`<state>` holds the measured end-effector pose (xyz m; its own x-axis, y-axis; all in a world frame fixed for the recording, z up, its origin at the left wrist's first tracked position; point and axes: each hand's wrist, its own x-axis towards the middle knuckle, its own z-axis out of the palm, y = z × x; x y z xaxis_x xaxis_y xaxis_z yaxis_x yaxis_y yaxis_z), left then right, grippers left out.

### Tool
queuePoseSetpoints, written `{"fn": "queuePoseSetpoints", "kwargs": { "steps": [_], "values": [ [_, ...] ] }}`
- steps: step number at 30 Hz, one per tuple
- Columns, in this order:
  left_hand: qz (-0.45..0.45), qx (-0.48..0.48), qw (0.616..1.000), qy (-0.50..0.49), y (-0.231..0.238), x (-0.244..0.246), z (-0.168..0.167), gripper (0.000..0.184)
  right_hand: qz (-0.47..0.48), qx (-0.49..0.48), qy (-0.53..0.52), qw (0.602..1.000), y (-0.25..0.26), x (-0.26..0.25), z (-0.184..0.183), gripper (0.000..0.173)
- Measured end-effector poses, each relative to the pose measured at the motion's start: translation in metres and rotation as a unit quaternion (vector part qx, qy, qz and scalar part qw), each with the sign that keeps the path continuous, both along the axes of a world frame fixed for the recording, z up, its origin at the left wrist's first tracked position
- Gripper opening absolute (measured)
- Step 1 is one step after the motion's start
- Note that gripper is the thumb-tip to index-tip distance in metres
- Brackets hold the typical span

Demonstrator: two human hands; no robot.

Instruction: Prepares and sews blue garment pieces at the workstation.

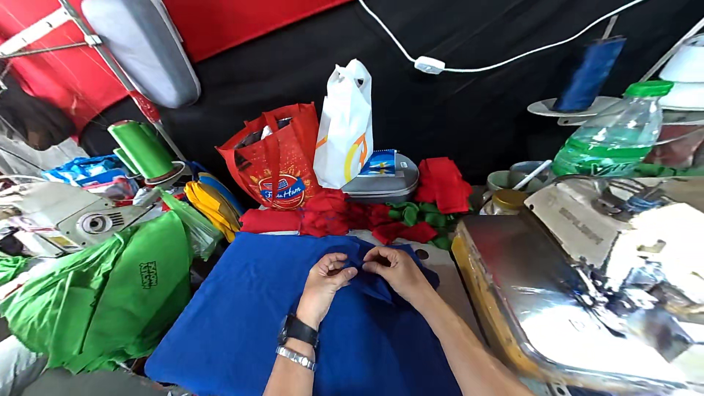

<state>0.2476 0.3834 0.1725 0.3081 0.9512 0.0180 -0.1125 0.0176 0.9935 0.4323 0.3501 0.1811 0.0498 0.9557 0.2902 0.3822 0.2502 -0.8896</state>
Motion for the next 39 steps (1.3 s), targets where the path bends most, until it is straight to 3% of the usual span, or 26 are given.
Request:
{"fn": "queuePoseSetpoints", "kwargs": {
  "steps": [4,7,10,13,16,20,22,25,28,33,39],
  "values": [
    [0.019,-0.005,1.0,-0.004,0.0,0.0,-0.001,0.031,-0.208,-0.046,-0.057,0.975,-0.004,0.015,0.009,0.024],
    [0.023,-0.005,1.0,0.001,0.0,0.0,-0.001,0.031,-0.287,-0.017,-0.106,0.952,0.003,0.026,-0.002,0.037],
    [0.019,-0.005,1.0,-0.006,0.001,0.0,-0.003,0.03,-0.264,0.079,-0.152,0.949,-0.001,0.016,0.003,0.031],
    [0.02,-0.011,1.0,-0.008,0.001,0.0,-0.002,0.03,-0.175,0.151,-0.16,0.96,0.0,0.004,-0.001,0.019],
    [0.02,-0.012,1.0,-0.012,0.001,-0.001,-0.002,0.028,-0.102,0.027,-0.207,0.973,0.001,0.004,-0.003,0.024],
    [0.054,-0.025,0.997,-0.055,0.001,-0.001,-0.001,0.02,-0.211,-0.109,-0.29,0.927,0.002,0.02,0.004,0.039],
    [0.064,-0.032,0.996,-0.06,0.002,-0.001,-0.001,0.019,-0.241,-0.113,-0.299,0.916,0.003,0.018,0.004,0.041],
    [0.055,-0.034,0.996,-0.057,0.003,-0.002,-0.001,0.02,-0.247,0.039,-0.26,0.933,0.005,0.013,-0.005,0.033],
    [0.049,-0.03,0.997,-0.055,0.002,-0.001,0.0,0.021,-0.181,0.179,-0.187,0.949,0.007,-0.005,-0.008,0.023],
    [0.047,-0.019,0.998,-0.04,0.001,-0.002,0.003,0.024,-0.054,0.053,-0.152,0.986,0.009,-0.025,-0.021,0.032],
    [0.118,-0.016,0.99,-0.074,-0.001,-0.006,0.004,0.021,-0.063,0.017,-0.066,0.996,0.01,-0.015,-0.02,0.032]
  ]
}}
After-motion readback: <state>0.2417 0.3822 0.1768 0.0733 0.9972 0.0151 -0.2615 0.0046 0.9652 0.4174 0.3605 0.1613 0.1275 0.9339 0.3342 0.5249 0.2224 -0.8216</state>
